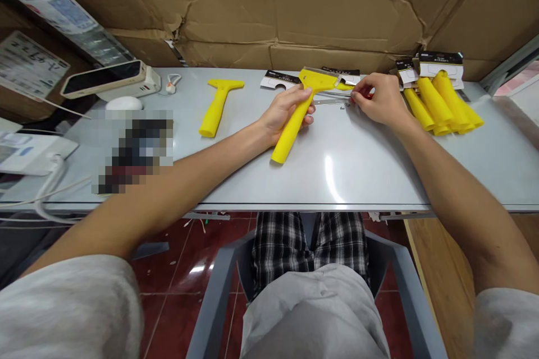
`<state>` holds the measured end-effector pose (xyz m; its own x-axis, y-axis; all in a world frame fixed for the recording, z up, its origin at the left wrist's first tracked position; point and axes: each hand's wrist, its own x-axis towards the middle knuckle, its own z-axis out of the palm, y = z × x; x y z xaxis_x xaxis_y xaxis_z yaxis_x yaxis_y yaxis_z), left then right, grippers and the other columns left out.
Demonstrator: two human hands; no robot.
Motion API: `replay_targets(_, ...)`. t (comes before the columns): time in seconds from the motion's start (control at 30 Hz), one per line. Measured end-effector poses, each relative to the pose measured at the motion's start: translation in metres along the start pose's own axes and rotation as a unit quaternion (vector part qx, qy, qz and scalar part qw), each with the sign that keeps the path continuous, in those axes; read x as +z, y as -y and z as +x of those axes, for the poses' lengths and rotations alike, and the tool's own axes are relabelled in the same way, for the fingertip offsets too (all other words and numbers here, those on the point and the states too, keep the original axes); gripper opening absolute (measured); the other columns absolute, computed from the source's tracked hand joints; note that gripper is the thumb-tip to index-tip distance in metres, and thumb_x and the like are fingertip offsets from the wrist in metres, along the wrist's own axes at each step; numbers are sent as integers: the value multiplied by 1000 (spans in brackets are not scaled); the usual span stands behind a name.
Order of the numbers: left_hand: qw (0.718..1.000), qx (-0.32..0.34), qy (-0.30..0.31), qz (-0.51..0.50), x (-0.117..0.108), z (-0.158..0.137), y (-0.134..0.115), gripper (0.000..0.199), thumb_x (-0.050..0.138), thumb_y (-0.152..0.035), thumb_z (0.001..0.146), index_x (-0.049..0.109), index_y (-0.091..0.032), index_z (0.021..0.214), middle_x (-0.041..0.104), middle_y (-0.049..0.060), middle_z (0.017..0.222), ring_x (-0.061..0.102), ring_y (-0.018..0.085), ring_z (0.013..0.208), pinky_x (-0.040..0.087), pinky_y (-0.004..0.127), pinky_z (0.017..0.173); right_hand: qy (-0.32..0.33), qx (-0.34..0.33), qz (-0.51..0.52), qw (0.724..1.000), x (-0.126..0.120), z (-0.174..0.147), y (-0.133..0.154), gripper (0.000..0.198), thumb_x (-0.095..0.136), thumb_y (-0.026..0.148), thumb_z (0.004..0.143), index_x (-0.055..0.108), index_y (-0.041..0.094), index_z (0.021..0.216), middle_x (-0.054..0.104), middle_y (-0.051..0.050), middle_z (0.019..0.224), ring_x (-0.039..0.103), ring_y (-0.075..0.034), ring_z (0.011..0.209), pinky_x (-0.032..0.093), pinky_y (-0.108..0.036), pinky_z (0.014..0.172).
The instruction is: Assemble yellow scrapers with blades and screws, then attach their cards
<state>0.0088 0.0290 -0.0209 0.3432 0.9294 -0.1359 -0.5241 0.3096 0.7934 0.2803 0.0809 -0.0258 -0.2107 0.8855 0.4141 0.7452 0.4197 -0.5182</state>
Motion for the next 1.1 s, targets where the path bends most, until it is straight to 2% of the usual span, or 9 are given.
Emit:
replay_targets(0.27,996,54,-27,63,7,-3,3,41,82,-12,73,59,-23,105,69,-2,100,61,6,62,42,18,48,11,-6,-10,1000,-1,-1,3,17,72,38,86,72,21,87,71,-12,94,65,-26,89,53,-57,106)
replay_targets(0.47,997,41,-42,59,9,-5,3,47,83,-11,71,60,-24,111,70,0,101,61,6,61,41,18,47,19,0,-5,1000,-3,-2,7,20,75,42,87,72,23,86,72,-13,95,66,-29,94,53,-59,107)
replay_targets(0.57,993,63,-46,91,9,-6,7,43,83,-12,74,61,-24,109,69,1,96,61,8,61,42,19,49,-9,6,2,1000,-2,-3,14,23,77,46,88,71,23,86,73,-12,99,67,-31,100,52,-58,110)
replay_targets(0.7,973,133,-46,186,5,-6,14,37,87,-19,78,61,-25,105,68,1,92,64,11,64,47,21,52,-18,31,123,992,8,-7,31,33,81,56,88,71,24,89,73,-9,97,68,-27,100,59,-48,99)
replay_targets(0.87,942,180,-38,281,-3,1,20,33,86,-21,83,59,-24,101,70,3,98,65,12,62,52,25,52,22,43,286,957,24,-13,48,45,84,64,85,70,22,93,72,-6,96,66,-19,94,62,-38,90)
replay_targets(0.97,933,187,-38,306,-6,4,21,29,84,-22,86,58,-24,100,69,3,99,66,12,62,54,26,52,40,70,325,942,27,-15,52,47,88,64,82,70,21,94,72,-4,97,65,-17,91,63,-35,84)
replay_targets(1.1,933,187,-35,307,-7,4,22,29,84,-22,87,59,-24,101,71,4,102,65,12,62,53,25,50,45,80,338,937,27,-17,52,45,90,60,81,71,21,92,72,-4,96,64,-15,88,63,-32,81)
